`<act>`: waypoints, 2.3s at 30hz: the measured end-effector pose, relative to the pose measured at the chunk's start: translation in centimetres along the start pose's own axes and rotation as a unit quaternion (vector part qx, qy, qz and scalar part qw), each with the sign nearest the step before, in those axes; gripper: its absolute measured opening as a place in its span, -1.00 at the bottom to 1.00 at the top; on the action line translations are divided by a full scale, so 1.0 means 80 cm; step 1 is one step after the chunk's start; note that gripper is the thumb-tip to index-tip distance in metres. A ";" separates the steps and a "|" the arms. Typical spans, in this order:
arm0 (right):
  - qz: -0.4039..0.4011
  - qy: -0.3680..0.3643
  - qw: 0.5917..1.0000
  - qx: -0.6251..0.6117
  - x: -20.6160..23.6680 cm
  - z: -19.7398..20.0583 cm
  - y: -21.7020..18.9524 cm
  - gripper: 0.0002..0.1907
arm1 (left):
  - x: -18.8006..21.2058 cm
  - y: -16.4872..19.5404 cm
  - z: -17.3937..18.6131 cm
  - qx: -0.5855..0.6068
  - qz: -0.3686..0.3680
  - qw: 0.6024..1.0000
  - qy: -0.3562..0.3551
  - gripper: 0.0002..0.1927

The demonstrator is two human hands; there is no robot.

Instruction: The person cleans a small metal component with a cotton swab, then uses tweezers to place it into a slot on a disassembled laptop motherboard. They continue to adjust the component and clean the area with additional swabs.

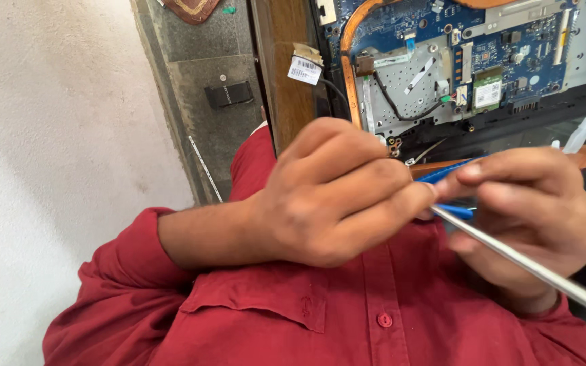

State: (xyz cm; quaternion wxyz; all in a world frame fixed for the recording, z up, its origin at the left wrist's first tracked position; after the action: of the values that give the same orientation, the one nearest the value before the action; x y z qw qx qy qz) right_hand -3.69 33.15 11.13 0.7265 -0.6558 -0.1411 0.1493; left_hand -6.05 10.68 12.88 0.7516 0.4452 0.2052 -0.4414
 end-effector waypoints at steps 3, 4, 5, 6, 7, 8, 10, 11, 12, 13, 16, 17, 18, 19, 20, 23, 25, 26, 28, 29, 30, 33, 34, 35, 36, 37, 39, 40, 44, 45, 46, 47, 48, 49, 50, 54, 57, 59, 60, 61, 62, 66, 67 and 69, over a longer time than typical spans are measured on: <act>0.082 0.114 0.949 0.282 0.006 -0.021 -0.011 -0.84 | 0.001 -0.003 -0.005 -0.001 -0.006 1.000 0.021 -0.80; 0.070 0.120 0.954 0.266 0.005 -0.021 -0.009 -0.84 | 0.002 -0.005 -0.005 -0.008 -0.002 1.000 0.030 -0.79; 0.057 0.125 0.959 0.250 0.003 -0.021 -0.005 -0.84 | 0.005 -0.010 -0.004 -0.024 0.012 0.999 0.040 -0.77; 0.045 0.130 0.963 0.232 0.001 -0.019 0.000 -0.84 | 0.007 -0.014 -0.003 -0.037 0.032 0.998 0.039 -0.76; 0.034 0.137 0.967 0.213 -0.001 -0.018 0.005 -0.83 | 0.010 -0.018 -0.002 -0.050 0.053 0.997 0.038 -0.74; 0.023 0.144 0.970 0.194 -0.004 -0.016 0.010 -0.83 | 0.014 -0.021 0.000 -0.058 0.079 0.995 0.025 -0.74; 0.009 0.143 0.973 0.183 -0.006 -0.016 0.015 -0.77 | 0.019 -0.025 -0.003 -0.055 0.119 0.991 0.005 -0.76; 0.006 0.132 0.973 0.190 -0.007 -0.022 0.019 -0.72 | 0.021 -0.026 -0.007 -0.046 0.133 0.990 -0.003 -0.78; 0.010 0.121 0.971 0.204 -0.009 -0.026 0.021 -0.69 | 0.024 -0.028 -0.010 -0.039 0.148 0.988 -0.011 -0.79; 0.015 0.110 0.970 0.218 -0.011 -0.030 0.022 -0.67 | 0.026 -0.028 -0.010 -0.039 0.149 0.988 -0.009 -0.78; 0.030 0.086 0.961 0.260 -0.016 -0.039 0.023 -0.65 | 0.032 -0.029 -0.011 -0.040 0.154 0.987 -0.009 -0.75; 0.025 0.085 0.962 0.258 -0.017 -0.039 0.024 -0.64 | 0.033 -0.030 -0.011 -0.041 0.156 0.987 -0.012 -0.75; 0.025 0.084 0.962 0.260 -0.018 -0.040 0.024 -0.63 | 0.034 -0.031 -0.012 -0.042 0.157 0.987 -0.015 -0.75; 0.024 0.084 0.961 0.262 -0.018 -0.040 0.024 -0.63 | 0.035 -0.032 -0.011 -0.039 0.159 0.986 -0.013 -0.75; 0.029 0.084 0.960 0.266 -0.018 -0.041 0.024 -0.63 | 0.035 -0.033 -0.011 -0.036 0.162 0.986 -0.012 -0.76; 0.021 0.086 0.960 0.265 -0.016 -0.042 0.025 -0.62 | 0.035 -0.034 -0.009 -0.032 0.165 0.986 -0.008 -0.76; 0.018 0.088 0.960 0.265 -0.016 -0.043 0.025 -0.62 | 0.036 -0.035 -0.008 -0.032 0.165 0.986 -0.007 -0.76; 0.020 0.089 0.960 0.266 -0.016 -0.043 0.026 -0.63 | 0.036 -0.035 -0.007 -0.033 0.166 0.986 -0.008 -0.76; 0.027 0.092 0.959 0.267 -0.016 -0.044 0.026 -0.63 | 0.036 -0.035 -0.007 -0.034 0.166 0.986 -0.008 -0.76; 0.034 0.094 0.958 0.268 -0.017 -0.044 0.026 -0.63 | 0.037 -0.036 -0.007 -0.035 0.165 0.986 -0.007 -0.76; 0.037 0.093 0.958 0.267 -0.017 -0.044 0.026 -0.64 | 0.037 -0.036 -0.007 -0.036 0.164 0.986 -0.007 -0.76; 0.041 0.090 0.959 0.267 -0.019 -0.045 0.027 -0.64 | 0.037 -0.037 -0.007 -0.027 0.168 0.985 0.001 -0.76; 0.041 0.089 0.958 0.268 -0.020 -0.045 0.027 -0.65 | 0.037 -0.037 -0.007 -0.031 0.169 0.985 0.000 -0.76; 0.040 0.090 0.957 0.273 -0.019 -0.045 0.026 -0.65 | 0.037 -0.037 -0.007 -0.035 0.169 0.985 -0.001 -0.76; 0.044 0.089 0.955 0.279 -0.020 -0.045 0.026 -0.64 | 0.037 -0.037 -0.007 -0.037 0.169 0.985 -0.002 -0.76; 0.048 0.088 0.953 0.285 -0.020 -0.046 0.026 -0.63 | 0.037 -0.037 -0.007 -0.039 0.169 0.985 -0.002 -0.76; 0.062 0.085 0.950 0.294 -0.021 -0.048 0.025 -0.61 | 0.037 -0.037 -0.007 -0.036 0.169 0.985 -0.003 -0.75; 0.067 0.085 0.949 0.298 -0.021 -0.048 0.025 -0.61 | 0.038 -0.038 -0.007 -0.035 0.168 0.985 -0.003 -0.75; 0.070 0.088 0.945 0.306 -0.020 -0.052 0.025 -0.61 | 0.037 -0.037 -0.008 -0.040 0.168 0.985 -0.003 -0.75; 0.072 0.086 0.945 0.308 -0.021 -0.052 0.025 -0.61 | 0.037 -0.037 -0.008 -0.041 0.167 0.985 -0.003 -0.75; 0.075 0.085 0.944 0.310 -0.020 -0.052 0.025 -0.61 | 0.037 -0.037 -0.008 -0.042 0.167 0.985 -0.002 -0.75; 0.077 0.084 0.944 0.309 -0.021 -0.052 0.024 -0.60 | 0.037 -0.037 -0.008 -0.039 0.166 0.985 -0.001 -0.75; 0.076 0.083 0.945 0.308 -0.021 -0.051 0.024 -0.60 | 0.037 -0.037 -0.008 -0.037 0.165 0.986 -0.001 -0.75; 0.076 0.082 0.945 0.308 -0.022 -0.050 0.024 -0.60 | 0.037 -0.037 -0.008 -0.037 0.165 0.986 0.000 -0.75; 0.072 0.079 0.945 0.308 -0.022 -0.049 0.024 -0.60 | 0.037 -0.037 -0.008 -0.037 0.165 0.986 0.000 -0.75; 0.069 0.078 0.944 0.313 -0.024 -0.052 0.021 -0.60 | 0.038 -0.036 -0.009 -0.040 0.165 0.985 -0.001 -0.76; 0.080 0.070 0.938 0.330 -0.028 -0.055 0.016 -0.61 | 0.039 -0.036 -0.010 -0.041 0.166 0.985 0.002 -0.76; 0.098 0.062 0.934 0.338 -0.032 -0.057 0.013 -0.61 | 0.040 -0.035 -0.011 -0.044 0.165 0.985 0.002 -0.77; 0.101 0.059 0.932 0.344 -0.033 -0.058 0.012 -0.61 | 0.040 -0.035 -0.012 -0.046 0.163 0.985 0.002 -0.77; 0.103 0.056 0.929 0.350 -0.033 -0.058 0.011 -0.61 | 0.040 -0.036 -0.012 -0.046 0.163 0.986 0.004 -0.77; 0.098 0.054 0.926 0.360 -0.032 -0.058 0.010 -0.62 | 0.040 -0.035 -0.012 -0.046 0.162 0.986 0.006 -0.77; 0.093 0.058 0.927 0.359 -0.027 -0.057 0.013 -0.62 | 0.040 -0.034 -0.012 -0.043 0.160 0.986 0.007 -0.76; 0.089 0.064 0.930 0.351 -0.025 -0.055 0.015 -0.62 | 0.040 -0.033 -0.011 -0.041 0.158 0.986 0.008 -0.76; 0.073 0.086 0.940 0.323 -0.021 -0.052 0.021 -0.61 | 0.040 -0.032 -0.010 -0.037 0.157 0.987 0.009 -0.76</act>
State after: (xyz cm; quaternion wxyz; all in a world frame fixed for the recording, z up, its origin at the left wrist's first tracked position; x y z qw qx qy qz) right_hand -3.62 28.87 9.00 0.8958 -0.4046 0.0262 0.1823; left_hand -6.49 9.30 8.97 0.8258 0.4474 0.1555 -0.3062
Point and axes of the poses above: each hand's wrist, its own x-axis away from the middle knuckle, its own z-axis out of the back of the hand, y = z × x, the point moved 5 cm from there along -x, towards the middle knuckle, and after that the axes turned 7 degrees about -z, right-handed, at the moved point
